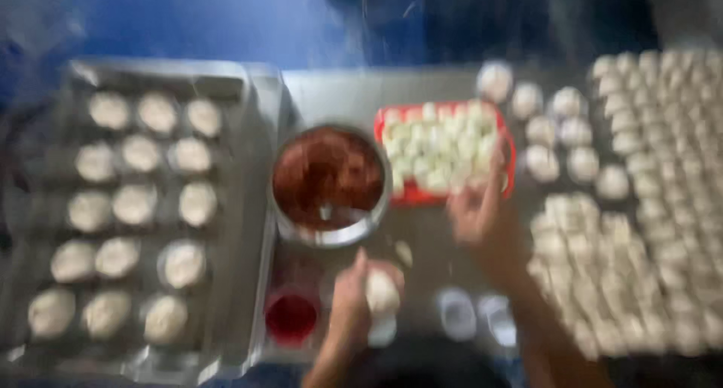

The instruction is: The person flattens pieces of dough by hand, uses a spoon to portion meat filling into the center, adds a piece of hard-boiled egg, and folds the dough to seal the filling inside before placing the finished buns into paper liners on a tray.

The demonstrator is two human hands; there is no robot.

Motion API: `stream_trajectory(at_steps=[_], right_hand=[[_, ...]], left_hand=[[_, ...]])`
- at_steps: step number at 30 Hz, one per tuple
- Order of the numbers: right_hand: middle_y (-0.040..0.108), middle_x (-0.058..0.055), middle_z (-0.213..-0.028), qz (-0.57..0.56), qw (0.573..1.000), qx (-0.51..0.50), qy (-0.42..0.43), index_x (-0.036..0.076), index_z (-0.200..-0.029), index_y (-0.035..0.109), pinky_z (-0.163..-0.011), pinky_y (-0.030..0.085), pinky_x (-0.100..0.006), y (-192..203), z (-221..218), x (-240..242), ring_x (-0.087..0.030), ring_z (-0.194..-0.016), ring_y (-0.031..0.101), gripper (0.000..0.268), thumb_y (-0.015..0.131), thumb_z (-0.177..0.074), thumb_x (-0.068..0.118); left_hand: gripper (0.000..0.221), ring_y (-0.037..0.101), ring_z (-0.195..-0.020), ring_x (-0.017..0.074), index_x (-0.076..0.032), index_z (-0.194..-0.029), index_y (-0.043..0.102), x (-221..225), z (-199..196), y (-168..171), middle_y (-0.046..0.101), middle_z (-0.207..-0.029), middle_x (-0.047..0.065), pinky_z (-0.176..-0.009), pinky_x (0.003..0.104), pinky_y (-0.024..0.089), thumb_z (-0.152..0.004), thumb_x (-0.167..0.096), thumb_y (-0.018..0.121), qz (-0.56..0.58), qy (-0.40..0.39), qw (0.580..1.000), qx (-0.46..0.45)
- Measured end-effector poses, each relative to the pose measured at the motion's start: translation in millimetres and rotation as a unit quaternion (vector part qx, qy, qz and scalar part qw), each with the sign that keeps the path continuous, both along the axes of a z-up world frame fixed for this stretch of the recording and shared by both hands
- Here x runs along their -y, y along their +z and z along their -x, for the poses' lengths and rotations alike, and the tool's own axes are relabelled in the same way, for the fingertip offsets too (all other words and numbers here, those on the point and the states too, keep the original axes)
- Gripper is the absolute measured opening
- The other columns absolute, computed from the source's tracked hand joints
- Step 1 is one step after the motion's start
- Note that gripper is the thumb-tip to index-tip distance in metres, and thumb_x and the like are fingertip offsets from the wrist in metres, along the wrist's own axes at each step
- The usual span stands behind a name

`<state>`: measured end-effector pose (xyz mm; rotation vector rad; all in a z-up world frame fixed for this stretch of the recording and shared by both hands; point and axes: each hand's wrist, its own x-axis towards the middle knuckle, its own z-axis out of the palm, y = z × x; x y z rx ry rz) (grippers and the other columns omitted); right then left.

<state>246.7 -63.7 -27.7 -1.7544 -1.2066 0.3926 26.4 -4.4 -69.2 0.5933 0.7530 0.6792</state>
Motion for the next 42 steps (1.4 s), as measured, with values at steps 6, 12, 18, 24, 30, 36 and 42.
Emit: stream_trajectory(at_steps=[6,12,18,24,30,36,42], right_hand=[[0.066,-0.022,-0.131,0.046,0.962,-0.03,0.267,0.0,-0.135,0.059,-0.096,0.056,-0.039,5,71,39,-0.035,-0.119,0.067,0.057,0.078,-0.082,0.006],[0.061,-0.019,-0.139,0.147,0.963,-0.048,0.222,0.001,-0.135,0.06,-0.103,0.052,-0.038,-31,77,73,-0.036,-0.128,0.06,0.059,0.078,-0.078,0.002],[0.073,-0.012,-0.123,0.252,0.944,-0.16,0.139,0.006,-0.127,0.068,-0.086,0.061,-0.034,-72,40,99,-0.024,-0.106,0.076,0.05,0.083,-0.08,0.01],[0.069,-0.015,-0.124,0.161,0.961,-0.033,0.223,0.004,-0.124,0.066,-0.083,0.061,-0.035,-96,64,93,-0.028,-0.104,0.073,0.044,0.079,-0.083,0.009],[0.066,-0.019,-0.117,0.045,0.87,0.256,0.418,0.003,-0.121,0.065,-0.08,0.059,-0.04,-154,115,65,-0.036,-0.101,0.067,0.041,0.075,-0.081,0.007],[0.069,-0.016,-0.112,0.218,0.9,-0.147,0.348,0.004,-0.126,0.07,-0.086,0.056,-0.037,-163,135,65,-0.03,-0.1,0.067,0.046,0.079,-0.081,0.012],[0.073,-0.01,-0.114,0.233,0.816,-0.446,0.285,0.001,-0.128,0.066,-0.089,0.058,-0.033,-131,108,73,-0.016,-0.103,0.068,0.048,0.078,-0.086,0.02]], left_hand=[[0.063,0.069,-0.076,0.0231,0.007,-0.112,0.07,34,18,-52,0.073,-0.09,0.016,-0.068,0.035,0.057,-0.108,-0.047,0.038,-0.002,-0.004,0.985,-0.172],[0.063,0.071,-0.089,0.0243,0.005,-0.127,0.064,66,2,-97,0.071,-0.108,0.017,-0.074,0.035,0.059,-0.106,-0.049,0.04,0.043,-0.104,0.979,-0.172],[0.067,0.048,-0.138,0.0204,-0.009,-0.149,0.049,69,38,-94,0.052,-0.15,0.009,-0.106,0.04,0.04,-0.101,-0.055,0.039,0.005,-0.086,0.957,-0.278],[0.068,0.053,-0.136,0.0261,-0.013,-0.149,0.047,66,95,-113,0.055,-0.148,0.009,-0.106,0.049,0.044,-0.099,-0.058,0.038,0.054,0.066,0.953,-0.292],[0.06,0.052,-0.131,0.022,-0.012,-0.141,0.054,101,98,-136,0.059,-0.141,0.005,-0.103,0.046,0.041,-0.102,-0.056,0.039,0.181,0.142,0.941,-0.249],[0.059,0.058,-0.117,0.0279,-0.01,-0.132,0.053,103,81,-133,0.063,-0.124,0.01,-0.096,0.051,0.048,-0.104,-0.054,0.025,0.287,0.136,0.939,-0.129],[0.068,0.064,-0.107,0.0381,0.003,-0.131,0.054,83,56,-142,0.064,-0.12,0.024,-0.094,0.051,0.054,-0.106,-0.051,0.022,0.224,0.103,0.968,-0.041]])
